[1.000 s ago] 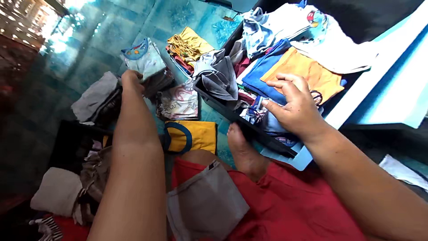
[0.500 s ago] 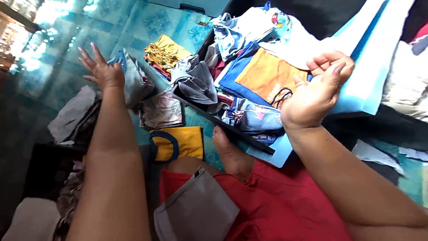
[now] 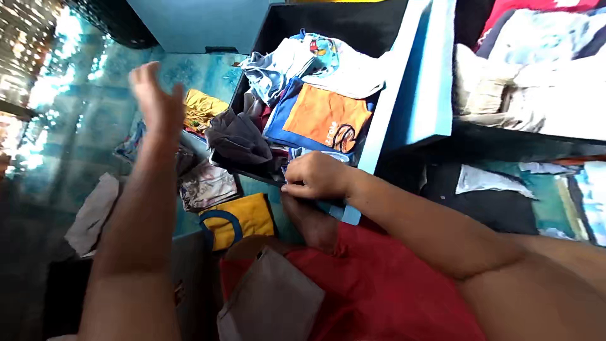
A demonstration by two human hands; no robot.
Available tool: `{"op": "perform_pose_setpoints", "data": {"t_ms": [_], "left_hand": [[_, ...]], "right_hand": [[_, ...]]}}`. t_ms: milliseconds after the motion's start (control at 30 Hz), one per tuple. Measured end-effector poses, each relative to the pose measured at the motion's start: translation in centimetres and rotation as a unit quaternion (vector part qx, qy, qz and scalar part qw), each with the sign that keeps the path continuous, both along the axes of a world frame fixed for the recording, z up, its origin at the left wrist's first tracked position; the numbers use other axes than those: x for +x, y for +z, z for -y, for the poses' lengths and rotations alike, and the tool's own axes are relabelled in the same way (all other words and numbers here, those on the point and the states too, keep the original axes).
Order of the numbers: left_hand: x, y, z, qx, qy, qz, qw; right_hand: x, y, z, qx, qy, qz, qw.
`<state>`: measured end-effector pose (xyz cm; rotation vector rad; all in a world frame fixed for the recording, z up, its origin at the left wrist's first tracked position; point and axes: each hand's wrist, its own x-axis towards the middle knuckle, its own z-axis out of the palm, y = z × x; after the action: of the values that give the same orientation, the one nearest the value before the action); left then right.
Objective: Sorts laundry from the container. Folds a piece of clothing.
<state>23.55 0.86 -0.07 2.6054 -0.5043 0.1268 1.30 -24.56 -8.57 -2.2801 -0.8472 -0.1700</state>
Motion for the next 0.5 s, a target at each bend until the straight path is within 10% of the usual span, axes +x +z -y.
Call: {"op": "perform_pose_setpoints", "data": {"t_ms": [100, 200, 333, 500], "left_hand": [[-7.7, 1.4, 11.0, 0.073, -0.157, -0.108, 0.979], [-12.0, -0.3, 17.8, 0.166, -0.095, -0.271, 0.943], [-13.0, -2.2, 19.9, 0.142, 0.014, -0.278, 0.950], [-12.8, -3.7, 19.4, 0.095, 0.077, -0.305, 0.945]], "right_hand": [[-0.1, 1.1, 0.8, -0.065, -0.002, -0.100, 0.993], [-0.3, 2.4, 1.0, -0.088, -0.002, -0.189, 0.978], [0.0, 0.6, 2.3, 0.166, 0.030, -0.141, 0.976], [-0.1, 1.6, 3.7, 0.425, 0.178, -0.342, 0.819]]}}
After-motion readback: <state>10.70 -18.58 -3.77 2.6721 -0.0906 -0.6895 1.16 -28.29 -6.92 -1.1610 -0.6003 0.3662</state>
